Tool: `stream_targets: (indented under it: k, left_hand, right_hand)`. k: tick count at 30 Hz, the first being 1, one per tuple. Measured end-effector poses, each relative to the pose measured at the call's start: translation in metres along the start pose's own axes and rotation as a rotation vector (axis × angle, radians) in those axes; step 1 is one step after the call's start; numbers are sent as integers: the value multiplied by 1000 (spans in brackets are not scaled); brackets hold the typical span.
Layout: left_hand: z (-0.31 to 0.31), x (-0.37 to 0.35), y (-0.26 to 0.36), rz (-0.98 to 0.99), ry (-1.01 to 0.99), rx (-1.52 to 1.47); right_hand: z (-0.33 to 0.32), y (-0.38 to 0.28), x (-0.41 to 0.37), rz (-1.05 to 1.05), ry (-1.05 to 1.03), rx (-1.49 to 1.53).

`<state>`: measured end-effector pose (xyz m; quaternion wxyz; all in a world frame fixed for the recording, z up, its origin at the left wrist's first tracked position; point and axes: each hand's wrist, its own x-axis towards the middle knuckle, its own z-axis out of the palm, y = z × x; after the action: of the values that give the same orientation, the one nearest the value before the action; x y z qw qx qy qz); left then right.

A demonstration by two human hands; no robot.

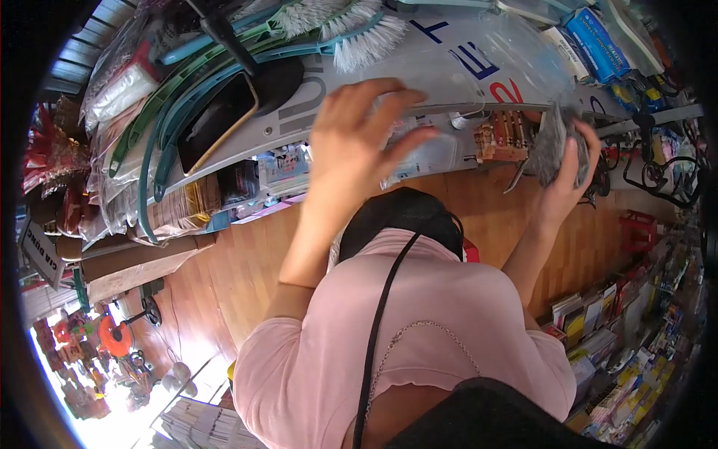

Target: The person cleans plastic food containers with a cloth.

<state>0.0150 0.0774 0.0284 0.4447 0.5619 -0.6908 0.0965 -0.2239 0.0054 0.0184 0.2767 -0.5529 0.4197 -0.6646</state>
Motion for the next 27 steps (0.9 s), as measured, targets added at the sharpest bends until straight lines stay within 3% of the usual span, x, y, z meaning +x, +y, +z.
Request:
stream_targets:
  k: [2,4,5,7,10,14,17,21,24,27]
  left_hand:
    - [-11,-7,-26,43,-65,-3]
    - [-1,-17,-41,37,-127,-43]
    - [3,-21,-47,30,-179,-77]
    - [8,-23,-52,30,-161,-114]
    - [11,-23,-56,25,-121,-159]
    - [10,-22,-54,-23,-127,-153]
    - [8,-24,-54,-66,-162,-167]
    - [12,-26,-57,-41,-125,-85]
    - [14,-27,-58,-17,-59,-110]
    - [10,-25,-55,-68,-65,-113]
  right_hand:
    - [29,-14,7,-237,-219,-265]
    - [66,-5,15,-359,-420,-331]
    - [80,2,16,-352,-415,-336]
    - [104,15,18,-334,-546,-895]
    - [126,20,19,-430,-587,-800]
    - [147,8,0,-407,-714,-671]
    - [130,0,5,-362,-1006,-367]
    - [114,10,30,-325,-911,-614]
    - [139,25,27,-468,-787,-657]
    - [153,13,3,-459,-839,-592]
